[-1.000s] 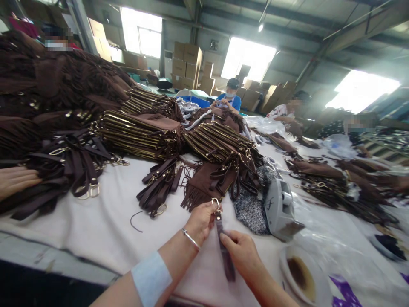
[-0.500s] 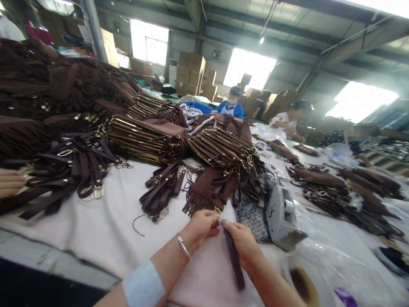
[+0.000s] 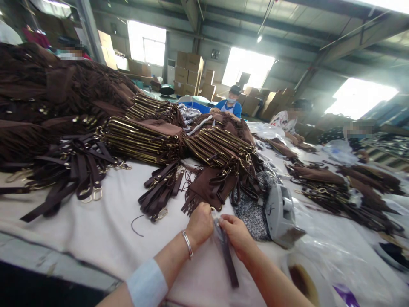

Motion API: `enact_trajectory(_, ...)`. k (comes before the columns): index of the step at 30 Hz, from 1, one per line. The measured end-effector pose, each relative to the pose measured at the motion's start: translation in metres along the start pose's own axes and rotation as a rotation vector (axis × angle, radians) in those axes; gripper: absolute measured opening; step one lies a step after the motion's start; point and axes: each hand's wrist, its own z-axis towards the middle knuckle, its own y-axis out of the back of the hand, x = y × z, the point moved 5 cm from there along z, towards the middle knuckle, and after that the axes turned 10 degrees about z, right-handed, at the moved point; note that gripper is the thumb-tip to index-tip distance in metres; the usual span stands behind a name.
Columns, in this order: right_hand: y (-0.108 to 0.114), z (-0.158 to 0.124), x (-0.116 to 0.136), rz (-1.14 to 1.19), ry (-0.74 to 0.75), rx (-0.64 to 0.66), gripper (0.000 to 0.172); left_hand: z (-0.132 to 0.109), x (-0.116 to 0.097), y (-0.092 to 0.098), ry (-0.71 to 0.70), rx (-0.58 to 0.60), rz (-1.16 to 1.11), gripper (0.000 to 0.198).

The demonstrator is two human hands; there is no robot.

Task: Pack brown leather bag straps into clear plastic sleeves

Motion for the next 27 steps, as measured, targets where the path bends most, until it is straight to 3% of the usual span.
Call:
enact_trajectory(3, -0.002, 0.013, 0.003, -0.120, 0.100, -0.044, 0.049, 0.005, 0.002, 0.002, -0.031, 0.024, 0.015, 0.017)
enact_trajectory(7, -0.005, 0.026, 0.008, -0.230, 0.223, -0.065, 0.037, 0.015, 0.008, 0.008, -0.071, 0.046, 0.031, 0.016)
enact_trajectory(13, -0.006, 0.034, 0.022, -0.438, 0.353, -0.034, 0.024, 0.029, 0.018, 0.006, 0.001, 0.013, 0.056, 0.017)
enact_trajectory(17, -0.007, 0.045, 0.022, -0.512, 0.259, -0.055, 0.027, 0.030, 0.018, -0.001, 0.036, -0.042, 0.094, 0.019)
enact_trajectory(20, -0.010, 0.051, 0.022, -0.534, 0.169, -0.097, 0.043, 0.031, 0.017, -0.002, 0.036, -0.077, 0.115, 0.016)
enact_trajectory(24, -0.015, 0.050, 0.025, -0.554, 0.123, -0.124, 0.050, 0.023, 0.016, 0.013, 0.055, -0.153, 0.171, 0.008)
enact_trajectory(27, -0.017, 0.050, 0.025, -0.586, 0.119, -0.142, 0.046, 0.002, 0.014, 0.023, 0.091, -0.042, 0.250, 0.020)
